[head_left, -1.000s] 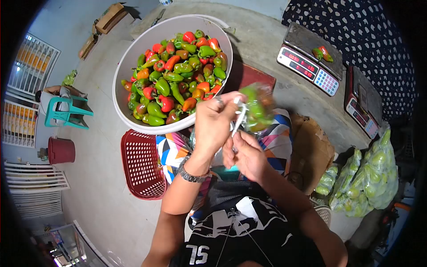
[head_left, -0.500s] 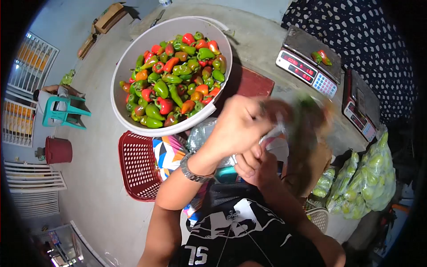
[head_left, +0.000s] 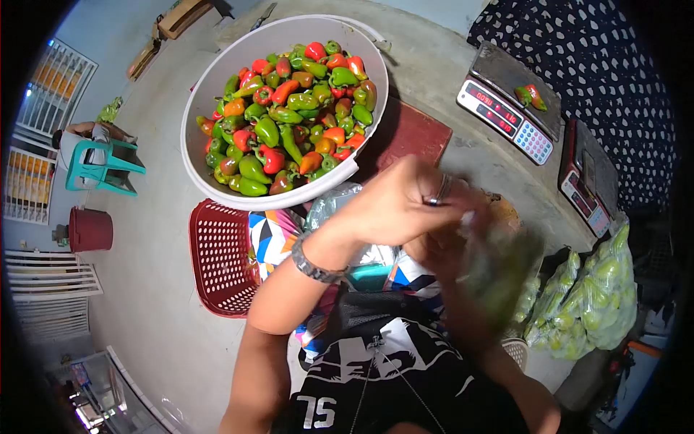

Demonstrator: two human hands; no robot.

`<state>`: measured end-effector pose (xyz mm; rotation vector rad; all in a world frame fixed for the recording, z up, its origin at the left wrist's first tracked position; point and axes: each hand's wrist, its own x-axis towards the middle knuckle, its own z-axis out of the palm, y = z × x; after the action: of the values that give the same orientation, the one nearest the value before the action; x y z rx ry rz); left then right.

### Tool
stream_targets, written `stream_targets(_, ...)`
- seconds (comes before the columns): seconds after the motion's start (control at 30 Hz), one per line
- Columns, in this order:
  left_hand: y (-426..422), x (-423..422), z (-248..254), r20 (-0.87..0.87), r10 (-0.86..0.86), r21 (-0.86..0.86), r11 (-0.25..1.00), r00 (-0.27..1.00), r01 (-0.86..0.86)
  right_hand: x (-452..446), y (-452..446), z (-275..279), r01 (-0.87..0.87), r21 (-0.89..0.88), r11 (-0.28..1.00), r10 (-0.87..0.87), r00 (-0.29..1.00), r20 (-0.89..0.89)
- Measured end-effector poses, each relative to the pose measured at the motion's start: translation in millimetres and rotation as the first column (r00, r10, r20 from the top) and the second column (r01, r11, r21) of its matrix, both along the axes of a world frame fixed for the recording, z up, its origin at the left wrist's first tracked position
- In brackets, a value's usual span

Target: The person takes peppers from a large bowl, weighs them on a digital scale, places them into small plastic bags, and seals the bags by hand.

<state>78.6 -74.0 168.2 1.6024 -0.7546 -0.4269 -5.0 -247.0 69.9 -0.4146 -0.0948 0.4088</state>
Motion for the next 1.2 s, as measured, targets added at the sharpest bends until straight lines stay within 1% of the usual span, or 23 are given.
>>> stream_targets(0.07,15,9,3,0.019,-0.025,-0.027,0.999,1.000,0.025,12,-10,7,0.063,-0.298,0.953,-0.047,0.997,0.060)
stream_targets(0.1,22,14,4,0.028,-0.037,-0.040,0.998,0.999,0.039,22,-15,21,0.100,-0.498,0.861,-0.045,0.991,0.123)
stream_targets(0.13,28,18,-2,0.047,0.067,-0.041,0.997,0.997,-0.065,32,-20,35,0.137,-0.674,0.726,-0.023,0.984,0.175)
stream_targets(0.2,36,18,-5,0.082,0.239,0.019,0.970,0.968,-0.241,44,-30,58,0.201,-0.931,0.303,0.089,0.967,0.238)
stream_targets(0.23,33,13,-7,-0.009,0.309,0.006,0.951,0.951,-0.309,45,-23,61,0.484,-0.870,0.092,0.117,0.863,0.492)
stream_targets(0.27,27,8,-10,-0.093,0.375,-0.003,0.926,0.923,-0.377,48,-7,65,0.724,-0.682,-0.106,0.203,0.687,0.697)
stream_targets(0.3,24,6,-14,-0.175,0.435,-0.007,0.896,0.883,-0.443,51,5,70,0.881,-0.393,-0.262,0.335,0.465,0.819)
stream_targets(0.33,24,7,-25,-0.291,0.414,-0.120,0.878,0.862,-0.463,51,10,76,0.836,-0.503,-0.219,0.251,0.546,0.799)
stream_targets(0.4,27,5,-37,-0.117,0.416,-0.208,0.878,0.902,-0.432,52,15,91,0.713,-0.694,-0.100,0.093,0.701,0.707)
stream_targets(0.43,28,2,-41,-0.033,0.415,-0.246,0.878,0.909,-0.409,54,11,93,0.506,-0.858,0.087,0.039,0.859,0.510)
stream_targets(0.47,30,-1,-44,0.123,0.413,-0.224,0.897,0.902,-0.381,56,5,94,0.252,-0.927,0.277,0.031,0.962,0.271)
stream_targets(0.5,29,-5,-45,0.141,0.442,-0.166,0.892,0.886,-0.419,58,1,94,-0.012,-0.891,0.454,0.070,0.997,0.022)
stream_targets(0.57,30,-17,-45,0.180,0.504,-0.048,0.863,0.845,-0.504,59,2,86,-0.020,-0.927,0.374,0.120,0.992,0.027)
stream_targets(0.6,31,-19,-51,0.264,0.511,-0.014,0.850,0.818,-0.526,61,4,83,-0.022,-0.942,0.334,0.151,0.988,0.031)
stream_targets(0.7,36,-26,-61,-0.203,0.426,-0.016,0.899,0.882,-0.438,55,11,86,0.215,-0.975,0.054,0.231,0.947,0.222)
stream_targets(0.73,40,-27,-64,-0.274,0.376,-0.052,0.913,0.885,-0.404,51,15,85,0.370,-0.929,-0.003,0.223,0.906,0.360)
stream_targets(0.8,44,-27,-74,-0.288,0.384,-0.047,0.909,0.877,-0.413,47,22,86,0.646,-0.754,-0.117,0.233,0.756,0.611)
stream_targets(0.9,50,-26,-78,-0.261,0.324,-0.100,0.928,0.910,-0.359,55,22,93,0.946,-0.311,-0.088,0.566,0.305,0.766)
stream_targets(1.0,51,-28,-74,-0.267,0.305,-0.145,0.925,0.914,-0.351,63,7,71,0.939,-0.343,-0.027,0.738,0.251,0.627)
stream_targets(1.07,55,-28,-77,-0.189,0.343,-0.120,0.922,0.920,-0.369,70,7,67,0.913,-0.408,-0.006,0.711,0.291,0.640)
stream_targets(1.1,55,-30,-75,-0.114,0.452,-0.089,0.882,0.885,-0.462,72,8,66,0.897,-0.442,0.008,0.697,0.312,0.645)
stream_targets(1.13,52,-36,-71,-0.038,0.549,-0.062,0.833,0.835,-0.550,69,11,67,0.765,-0.643,-0.031,0.602,0.528,0.599)
stream_targets(1.2,43,-42,-68,0.063,0.717,-0.046,0.697,0.695,-0.715,61,24,70,0.381,-0.925,-0.017,0.380,0.858,0.346)
